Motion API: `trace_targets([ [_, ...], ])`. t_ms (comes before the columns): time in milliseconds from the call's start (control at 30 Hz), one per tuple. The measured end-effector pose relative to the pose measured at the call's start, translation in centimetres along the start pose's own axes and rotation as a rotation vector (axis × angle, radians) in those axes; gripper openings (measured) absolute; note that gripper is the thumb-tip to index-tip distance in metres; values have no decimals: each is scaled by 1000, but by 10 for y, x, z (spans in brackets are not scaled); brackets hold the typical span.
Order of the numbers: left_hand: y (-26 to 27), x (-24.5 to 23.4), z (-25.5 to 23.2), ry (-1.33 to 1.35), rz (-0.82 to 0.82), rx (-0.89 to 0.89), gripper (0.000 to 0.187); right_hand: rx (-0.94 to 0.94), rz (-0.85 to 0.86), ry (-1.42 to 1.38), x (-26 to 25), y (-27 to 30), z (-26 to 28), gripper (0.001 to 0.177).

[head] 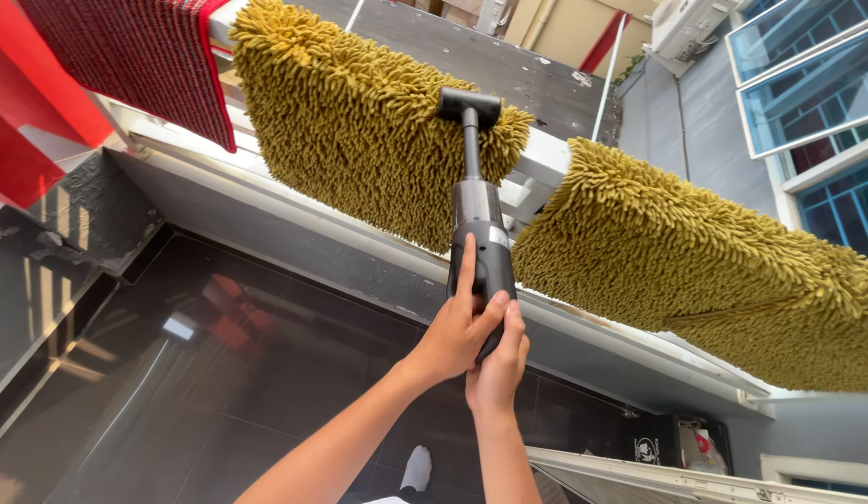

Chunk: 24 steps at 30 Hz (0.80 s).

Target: The person uses a handheld vacuum cleaner to clean two green shag rugs hanging on a balcony railing, moving the nozzle across the surface of each one.

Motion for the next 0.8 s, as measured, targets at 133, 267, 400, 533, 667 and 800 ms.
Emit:
trace_targets([
  [133,-35,-16,-1,-39,-69,-32,92,-40,130,-28,17,-41,-2,43],
  [267,-32,-21,1,-5,-63,-95,92,-26,139,-30,22,-41,-2,43],
  [400,7,-22,3,58,-45,51,89,21,52,-8,17,1,-14,41],
  [533,-13,-41,8,49,-70,37,90,-18,121,11,36,-23,-20,42],
  [667,-40,-53,8,57,-97,-32,92,21,205,-41,55,-47,-18,39],
  [800,-9,-48,11,70,-88,27,92,24,135,14,37,-20,-28,44],
])
Point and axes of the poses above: each hand's wrist, its own y-axis away from the middle knuckle, its own x-axis out of the palm, z = x × y, the point moved 7 cm from there along -y, towards the middle knuckle, and after that the axes turned 2 degrees about -x, right-handed, at the moved point
